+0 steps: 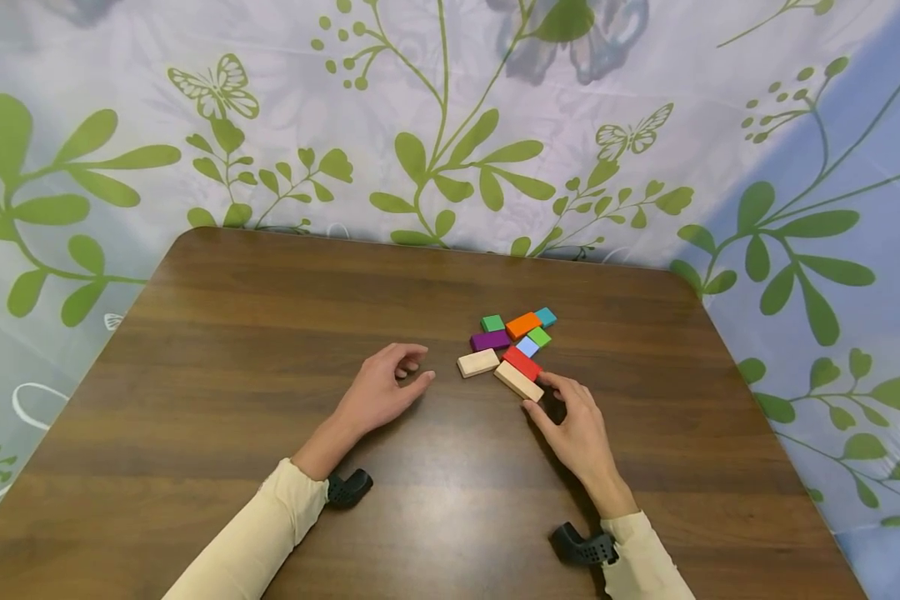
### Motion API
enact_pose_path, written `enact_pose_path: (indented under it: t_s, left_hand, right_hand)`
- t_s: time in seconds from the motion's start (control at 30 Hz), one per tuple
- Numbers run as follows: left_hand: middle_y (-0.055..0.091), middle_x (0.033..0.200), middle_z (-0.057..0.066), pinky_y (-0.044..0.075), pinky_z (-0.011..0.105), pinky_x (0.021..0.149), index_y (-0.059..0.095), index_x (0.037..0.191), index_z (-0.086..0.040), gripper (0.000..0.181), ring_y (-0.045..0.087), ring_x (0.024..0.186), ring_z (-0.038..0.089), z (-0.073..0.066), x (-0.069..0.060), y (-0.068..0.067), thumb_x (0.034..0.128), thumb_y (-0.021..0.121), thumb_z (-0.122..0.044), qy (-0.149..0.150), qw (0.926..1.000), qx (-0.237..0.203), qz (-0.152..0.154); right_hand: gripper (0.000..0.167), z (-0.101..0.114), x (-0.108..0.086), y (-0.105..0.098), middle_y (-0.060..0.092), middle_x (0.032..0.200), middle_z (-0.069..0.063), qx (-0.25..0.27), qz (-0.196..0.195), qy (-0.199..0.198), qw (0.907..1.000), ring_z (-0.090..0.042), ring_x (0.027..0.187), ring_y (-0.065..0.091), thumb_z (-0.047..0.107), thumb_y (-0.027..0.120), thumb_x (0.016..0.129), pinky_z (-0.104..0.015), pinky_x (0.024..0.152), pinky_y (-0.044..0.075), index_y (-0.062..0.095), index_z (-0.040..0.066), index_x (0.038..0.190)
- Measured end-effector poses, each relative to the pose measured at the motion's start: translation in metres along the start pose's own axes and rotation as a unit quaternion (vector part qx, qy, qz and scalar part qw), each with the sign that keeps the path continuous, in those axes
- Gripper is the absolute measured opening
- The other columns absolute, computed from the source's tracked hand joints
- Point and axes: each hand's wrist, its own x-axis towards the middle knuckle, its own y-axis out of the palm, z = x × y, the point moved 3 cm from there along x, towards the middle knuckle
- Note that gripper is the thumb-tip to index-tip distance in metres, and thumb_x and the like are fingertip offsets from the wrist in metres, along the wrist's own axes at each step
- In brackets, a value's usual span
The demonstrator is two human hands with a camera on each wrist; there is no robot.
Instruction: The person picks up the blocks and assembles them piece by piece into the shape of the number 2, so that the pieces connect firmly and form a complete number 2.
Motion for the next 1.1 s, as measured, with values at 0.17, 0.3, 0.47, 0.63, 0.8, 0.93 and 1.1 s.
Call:
enact_pose_path:
  t_s: [0.17, 0.3, 0.47, 0.63, 0.8, 0.93, 1.1]
  left_hand:
    - [0.068, 0.121, 0.013, 0.055, 0.041, 0.093, 0.065, 0.132, -0.001, 0.042, 0.065, 0.106, 0.024, -0.006, 0.010, 0.008, 0.0971, 0.073, -0.022, 0.001, 1.0000, -0.002, 0.006]
    - [0.068, 0.121, 0.013, 0.055, 0.040, 0.091, 0.066, 0.131, -0.002, 0.042, 0.065, 0.106, 0.024, -0.010, 0.015, 0.014, 0.0961, 0.074, -0.022, -0.001, 0.9999, 0.003, 0.010]
    - [0.069, 0.120, 0.010, 0.055, 0.039, 0.091, 0.067, 0.130, -0.003, 0.041, 0.065, 0.104, 0.022, -0.011, 0.022, 0.022, 0.0950, 0.075, -0.023, -0.003, 0.9998, 0.013, 0.014]
    - [0.070, 0.118, 0.010, 0.055, 0.040, 0.091, 0.069, 0.127, -0.003, 0.039, 0.066, 0.102, 0.022, -0.013, 0.029, 0.030, 0.0937, 0.077, -0.023, -0.004, 0.9995, 0.026, 0.017]
    - [0.070, 0.117, 0.011, 0.055, 0.040, 0.091, 0.071, 0.123, -0.003, 0.037, 0.067, 0.102, 0.023, -0.014, 0.034, 0.037, 0.0917, 0.079, -0.021, -0.001, 0.9992, 0.035, 0.017]
    - [0.071, 0.117, 0.010, 0.055, 0.039, 0.089, 0.071, 0.122, -0.004, 0.037, 0.066, 0.098, 0.022, -0.013, 0.037, 0.041, 0.0903, 0.080, -0.021, 0.004, 0.9989, 0.044, 0.017]
    - [0.071, 0.110, 0.009, 0.051, 0.037, 0.086, 0.073, 0.119, -0.005, 0.036, 0.061, 0.092, 0.021, -0.013, 0.041, 0.047, 0.0892, 0.081, -0.025, 0.015, 0.9975, 0.066, 0.018]
  right_hand:
    - [0.047, -0.001, 0.001, 0.000, 0.070, 0.122, -0.012, 0.001, 0.003, 0.003, 1.0000, -0.029, 0.110, 0.062, 0.023, 0.086, 0.086, -0.044, 0.094, 0.053, 0.068, 0.003, 0.125]
    - [0.045, 0.000, 0.001, 0.000, 0.071, 0.121, -0.014, 0.003, 0.006, 0.003, 1.0000, -0.031, 0.109, 0.061, 0.021, 0.086, 0.086, -0.048, 0.093, 0.053, 0.069, 0.003, 0.123]
    - [0.042, 0.000, 0.002, 0.000, 0.072, 0.119, -0.014, 0.001, 0.009, 0.008, 0.9999, -0.031, 0.107, 0.061, 0.021, 0.086, 0.086, -0.050, 0.091, 0.053, 0.070, 0.004, 0.122]
    - [0.041, -0.001, 0.001, 0.000, 0.072, 0.118, -0.014, 0.000, 0.008, 0.009, 0.9999, -0.031, 0.107, 0.061, 0.020, 0.085, 0.087, -0.050, 0.091, 0.052, 0.070, 0.005, 0.122]
    - [0.040, 0.000, 0.001, 0.000, 0.072, 0.117, -0.014, 0.000, 0.006, 0.009, 0.9999, -0.031, 0.106, 0.062, 0.020, 0.085, 0.086, -0.050, 0.092, 0.052, 0.071, 0.005, 0.120]
    - [0.039, 0.000, 0.000, 0.001, 0.072, 0.117, -0.014, 0.001, 0.006, 0.008, 1.0000, -0.032, 0.107, 0.062, 0.019, 0.085, 0.086, -0.051, 0.092, 0.052, 0.071, 0.005, 0.120]
    - [0.039, -0.001, 0.000, 0.001, 0.072, 0.116, -0.014, 0.000, 0.005, 0.008, 1.0000, -0.032, 0.107, 0.062, 0.019, 0.085, 0.087, -0.051, 0.092, 0.052, 0.071, 0.005, 0.120]
